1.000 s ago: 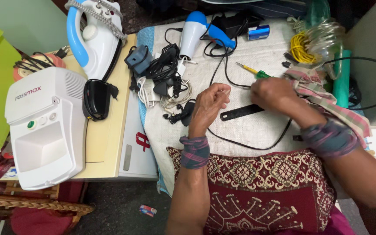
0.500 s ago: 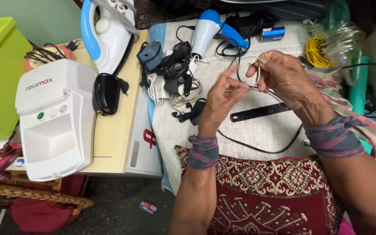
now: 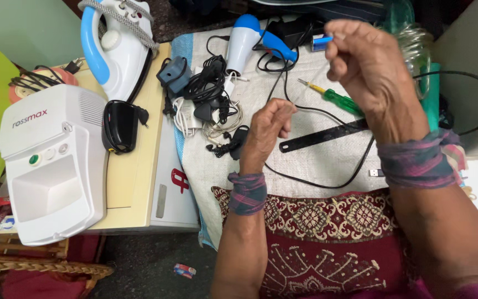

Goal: The person uses a green screwdriver to unscrew and re-screw a black power adapter, then wipes it with a cloth. They also handle a USB cable and a small blue cylindrical object before returning to the adapter.

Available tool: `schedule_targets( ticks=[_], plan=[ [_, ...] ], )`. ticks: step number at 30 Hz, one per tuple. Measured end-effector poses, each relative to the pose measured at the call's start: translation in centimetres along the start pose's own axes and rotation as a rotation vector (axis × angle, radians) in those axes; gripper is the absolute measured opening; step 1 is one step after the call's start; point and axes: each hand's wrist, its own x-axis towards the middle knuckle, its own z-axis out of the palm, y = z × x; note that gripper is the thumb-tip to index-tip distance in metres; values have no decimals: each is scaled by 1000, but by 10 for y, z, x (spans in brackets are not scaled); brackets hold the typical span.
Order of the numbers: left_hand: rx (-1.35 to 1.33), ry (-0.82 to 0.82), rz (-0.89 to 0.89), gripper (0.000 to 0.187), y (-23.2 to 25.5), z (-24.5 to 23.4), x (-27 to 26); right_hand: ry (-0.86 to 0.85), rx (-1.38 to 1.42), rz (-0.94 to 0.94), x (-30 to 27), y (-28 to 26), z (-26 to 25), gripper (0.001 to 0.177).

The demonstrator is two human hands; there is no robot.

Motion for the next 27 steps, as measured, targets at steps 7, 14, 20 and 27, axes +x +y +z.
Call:
schedule_targets(
  ticks=[7, 14, 20, 27],
  plan=[
    [17, -12, -24, 28, 7, -1, -5, 78, 13, -115, 25, 23, -1, 19],
    [-41, -56, -73, 31, 7, -15, -3, 160, 39, -163, 27, 54, -40, 13],
    [45, 205, -39, 25, 4, -21, 0, 176, -232, -298, 32, 67, -41, 14],
    [-173, 230, 19, 27, 0, -17, 1, -40, 13, 105, 25, 83, -29, 47]
  ],
)
